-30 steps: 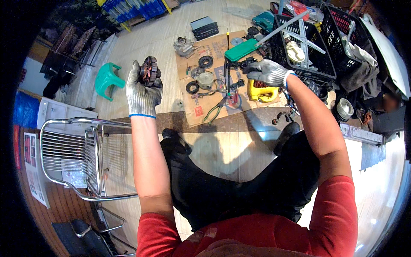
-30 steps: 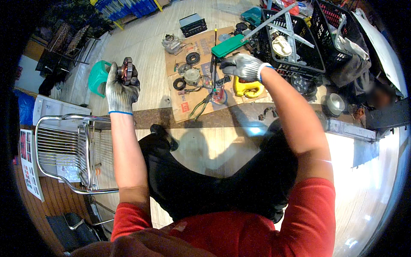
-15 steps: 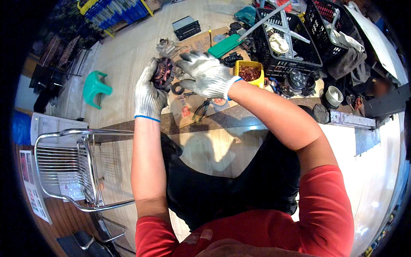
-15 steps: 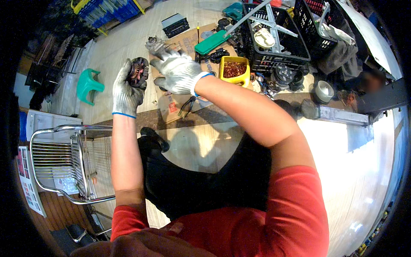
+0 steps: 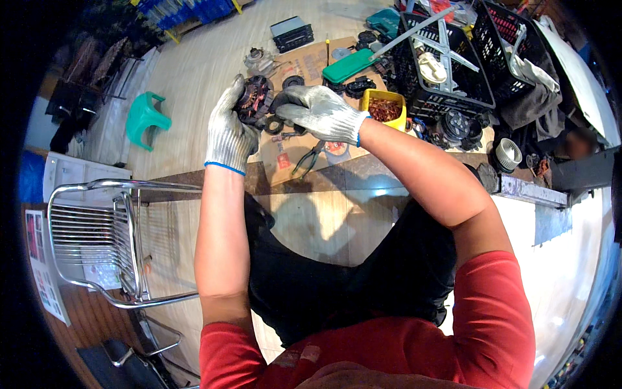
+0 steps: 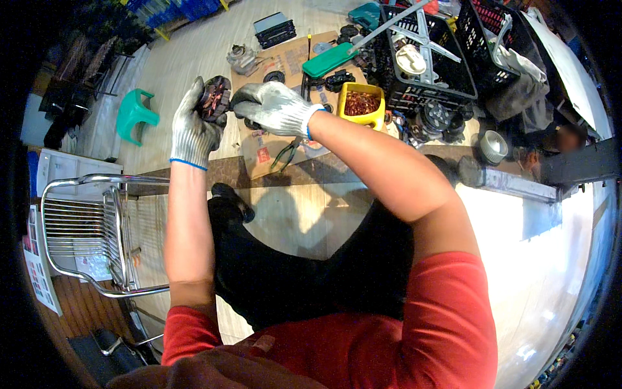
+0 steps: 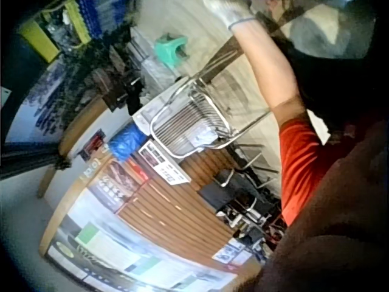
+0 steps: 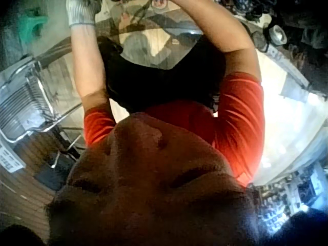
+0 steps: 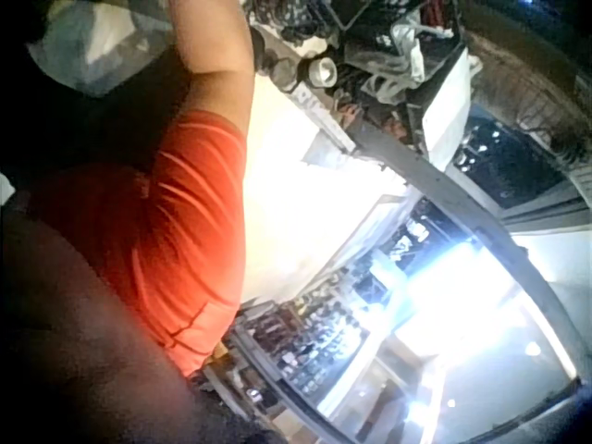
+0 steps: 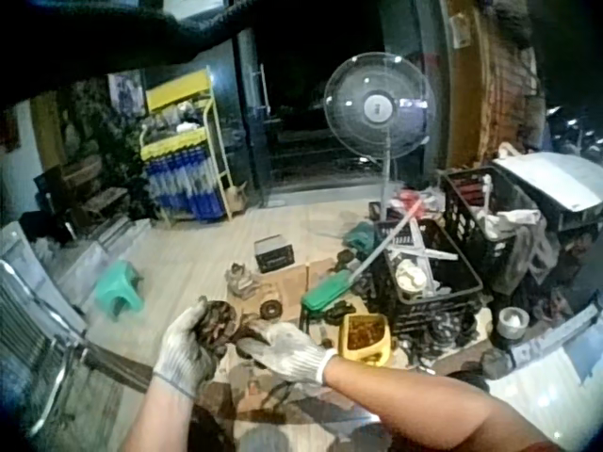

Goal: The person, wearing gloves, uses a metal wire to secure parts of a stator or similar mechanical component while sitting on the floor.

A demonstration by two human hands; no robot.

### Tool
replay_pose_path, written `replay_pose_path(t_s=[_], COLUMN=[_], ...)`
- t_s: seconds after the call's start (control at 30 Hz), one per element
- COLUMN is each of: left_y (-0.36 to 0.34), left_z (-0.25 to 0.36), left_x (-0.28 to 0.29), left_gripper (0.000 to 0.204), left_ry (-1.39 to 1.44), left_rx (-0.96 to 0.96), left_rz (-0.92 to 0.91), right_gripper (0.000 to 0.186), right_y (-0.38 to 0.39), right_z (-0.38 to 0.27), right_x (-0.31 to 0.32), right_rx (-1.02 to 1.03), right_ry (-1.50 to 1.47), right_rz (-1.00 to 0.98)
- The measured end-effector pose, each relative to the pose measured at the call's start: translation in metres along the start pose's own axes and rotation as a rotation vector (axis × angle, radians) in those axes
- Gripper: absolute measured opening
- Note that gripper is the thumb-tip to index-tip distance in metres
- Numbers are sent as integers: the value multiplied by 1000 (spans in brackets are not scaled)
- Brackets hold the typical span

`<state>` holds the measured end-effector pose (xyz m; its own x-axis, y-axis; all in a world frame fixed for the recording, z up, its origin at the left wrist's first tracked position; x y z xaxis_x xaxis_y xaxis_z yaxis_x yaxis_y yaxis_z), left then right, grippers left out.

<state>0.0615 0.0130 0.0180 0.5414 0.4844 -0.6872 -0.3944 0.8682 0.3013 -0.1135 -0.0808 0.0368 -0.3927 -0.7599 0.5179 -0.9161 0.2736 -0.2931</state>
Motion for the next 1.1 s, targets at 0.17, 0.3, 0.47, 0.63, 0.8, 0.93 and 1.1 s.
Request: replay_pose_path(t_s=[0.17, 0.3, 0.47, 0.63, 0.8, 0.93, 1.1], left_y=[4, 7, 6, 11, 13, 24, 27], left_z=[-6, 0, 21, 58, 94, 107, 118], left_x=[-11, -13, -10, 11, 57, 77, 100], left_gripper=[28, 38, 45, 42, 37, 39, 50], left_ry=[-1, -22, 73, 100, 163, 164, 159], left_rx=[5, 66, 3, -8, -55, -93, -81], left_rz=[54, 128, 182, 151, 119, 73, 144], right_gripper=[23, 22, 21, 21, 21, 24, 20], right_y=[2, -1, 4, 15, 32, 53, 81], right_z=[28, 17, 22, 22, 24, 40, 54], right_x=[-11, -12, -5, -6, -5, 3, 17], right_rx=[413, 260, 584, 590, 359, 330, 400], right_ry=[347, 233, 504, 584, 563, 660, 815], right_rz=[16, -36, 39, -62, -64, -133, -143])
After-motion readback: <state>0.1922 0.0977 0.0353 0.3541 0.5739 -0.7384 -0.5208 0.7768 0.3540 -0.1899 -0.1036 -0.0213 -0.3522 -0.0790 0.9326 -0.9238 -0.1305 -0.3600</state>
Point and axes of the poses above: each hand's wrist, its own y-axis away from the middle knuckle, its own x-axis out of the back of the hand, z = x × y, the point moved 1 cm from there along -y, towards the middle knuckle, and after that the axes turned 14 degrees about x, right-handed, at the moved point
